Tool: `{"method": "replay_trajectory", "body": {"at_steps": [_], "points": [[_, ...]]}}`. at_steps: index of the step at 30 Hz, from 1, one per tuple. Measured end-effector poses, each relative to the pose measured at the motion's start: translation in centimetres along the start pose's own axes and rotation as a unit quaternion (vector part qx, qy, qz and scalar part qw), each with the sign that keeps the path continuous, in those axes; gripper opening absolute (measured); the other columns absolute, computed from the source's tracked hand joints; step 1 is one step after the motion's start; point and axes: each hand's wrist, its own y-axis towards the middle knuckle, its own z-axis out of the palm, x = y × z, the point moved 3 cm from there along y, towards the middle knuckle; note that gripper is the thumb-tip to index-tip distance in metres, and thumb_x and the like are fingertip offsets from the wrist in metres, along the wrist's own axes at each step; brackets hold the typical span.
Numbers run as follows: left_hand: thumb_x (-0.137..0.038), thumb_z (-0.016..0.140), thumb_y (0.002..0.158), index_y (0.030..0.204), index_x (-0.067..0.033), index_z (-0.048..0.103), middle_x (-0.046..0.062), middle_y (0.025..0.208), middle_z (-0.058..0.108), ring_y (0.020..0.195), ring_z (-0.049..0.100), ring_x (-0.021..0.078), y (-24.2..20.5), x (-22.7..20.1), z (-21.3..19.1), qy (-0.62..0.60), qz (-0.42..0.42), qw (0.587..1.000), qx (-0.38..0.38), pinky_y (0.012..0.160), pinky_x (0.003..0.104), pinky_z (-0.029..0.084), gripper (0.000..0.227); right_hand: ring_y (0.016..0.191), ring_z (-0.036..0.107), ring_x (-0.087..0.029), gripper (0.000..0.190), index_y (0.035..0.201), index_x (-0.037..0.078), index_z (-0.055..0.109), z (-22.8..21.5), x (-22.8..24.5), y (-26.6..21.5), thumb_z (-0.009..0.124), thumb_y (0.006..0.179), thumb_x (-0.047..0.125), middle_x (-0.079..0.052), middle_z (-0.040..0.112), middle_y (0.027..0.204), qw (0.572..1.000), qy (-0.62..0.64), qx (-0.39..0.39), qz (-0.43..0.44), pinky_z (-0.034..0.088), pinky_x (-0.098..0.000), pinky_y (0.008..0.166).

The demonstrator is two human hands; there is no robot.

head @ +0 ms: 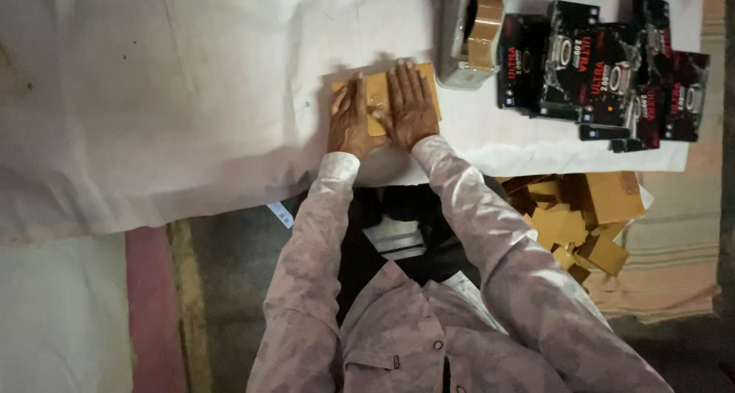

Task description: The person places black product boxes into small cardboard boxes, folds the flaps, and seals them with tape. The person repeats this process for multiple boxes, stacking the finished packages to the side.

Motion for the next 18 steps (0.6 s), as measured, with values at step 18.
{"method": "replay_trajectory", "body": {"at_steps": [18], "points": [[-0.052,0.091,0.057,0.158,-0.0001,0.026,0.019,0.166,0.029,0.156,0.018,0.0344,0.3,-2.7,-2.5,0.114,-0.048,0.991,0.048,0.128,0.056,0.005,0.131,0.157,0.012,-0.038,0.08,0.159,-0.002,0.03,0.0,-1.7,1.4,0.032,0.106,0.058,-0.023,0.018,0.168,0.996,-0.007,0.083,0.037,0.005,-0.0529,0.126]]}}
